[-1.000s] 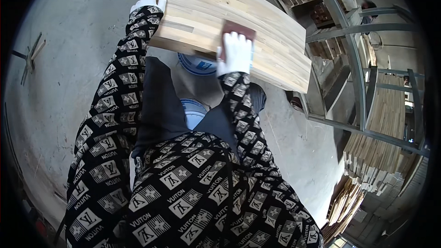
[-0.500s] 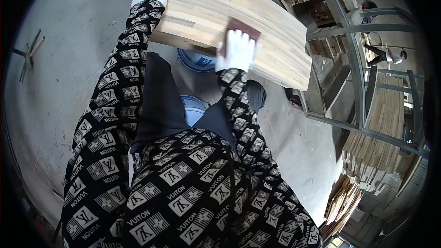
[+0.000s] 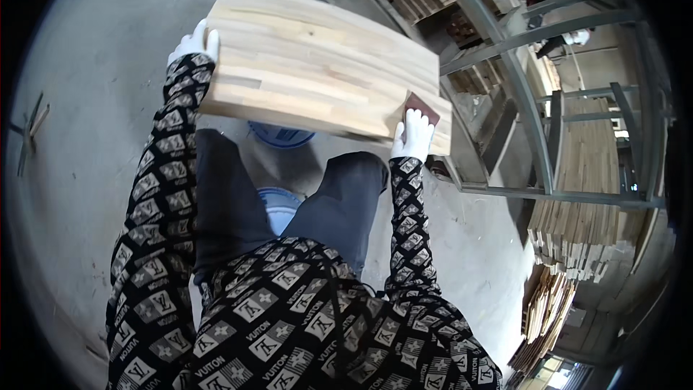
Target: Sanding a piece of wood using a piece of sandpaper.
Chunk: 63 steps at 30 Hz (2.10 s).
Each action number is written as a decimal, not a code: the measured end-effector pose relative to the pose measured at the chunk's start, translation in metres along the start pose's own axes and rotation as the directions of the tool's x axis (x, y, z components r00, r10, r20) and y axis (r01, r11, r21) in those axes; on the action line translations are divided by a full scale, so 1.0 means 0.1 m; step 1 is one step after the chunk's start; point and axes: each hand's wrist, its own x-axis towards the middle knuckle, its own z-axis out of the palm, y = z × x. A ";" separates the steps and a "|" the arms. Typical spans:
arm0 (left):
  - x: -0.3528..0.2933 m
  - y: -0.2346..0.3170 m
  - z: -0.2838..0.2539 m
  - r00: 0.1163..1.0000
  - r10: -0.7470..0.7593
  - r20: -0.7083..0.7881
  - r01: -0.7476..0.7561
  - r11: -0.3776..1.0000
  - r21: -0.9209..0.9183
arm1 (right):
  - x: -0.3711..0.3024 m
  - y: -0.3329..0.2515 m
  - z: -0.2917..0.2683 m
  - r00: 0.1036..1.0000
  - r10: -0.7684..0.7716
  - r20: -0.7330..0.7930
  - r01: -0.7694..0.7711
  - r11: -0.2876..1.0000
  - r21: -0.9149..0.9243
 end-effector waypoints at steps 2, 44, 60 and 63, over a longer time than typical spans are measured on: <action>0.02 -0.14 0.05 1.000 -0.011 -0.001 0.011 1.000 0.009 | 0.01 0.04 0.06 0.993 0.112 0.039 -0.109 0.992 -0.066; -0.11 0.00 0.01 0.997 -0.029 0.069 0.028 0.999 0.022 | 0.19 -0.62 0.14 0.986 -0.160 -0.055 0.163 0.985 0.058; -0.08 0.05 -0.03 0.998 -0.015 0.063 0.012 0.999 0.046 | 0.32 -1.89 0.07 0.923 -0.259 -0.285 0.327 0.918 0.224; -0.11 -0.01 -0.03 0.996 -0.042 0.080 0.039 0.999 0.036 | 0.34 -1.80 0.00 0.935 -0.340 -0.104 0.355 0.883 0.307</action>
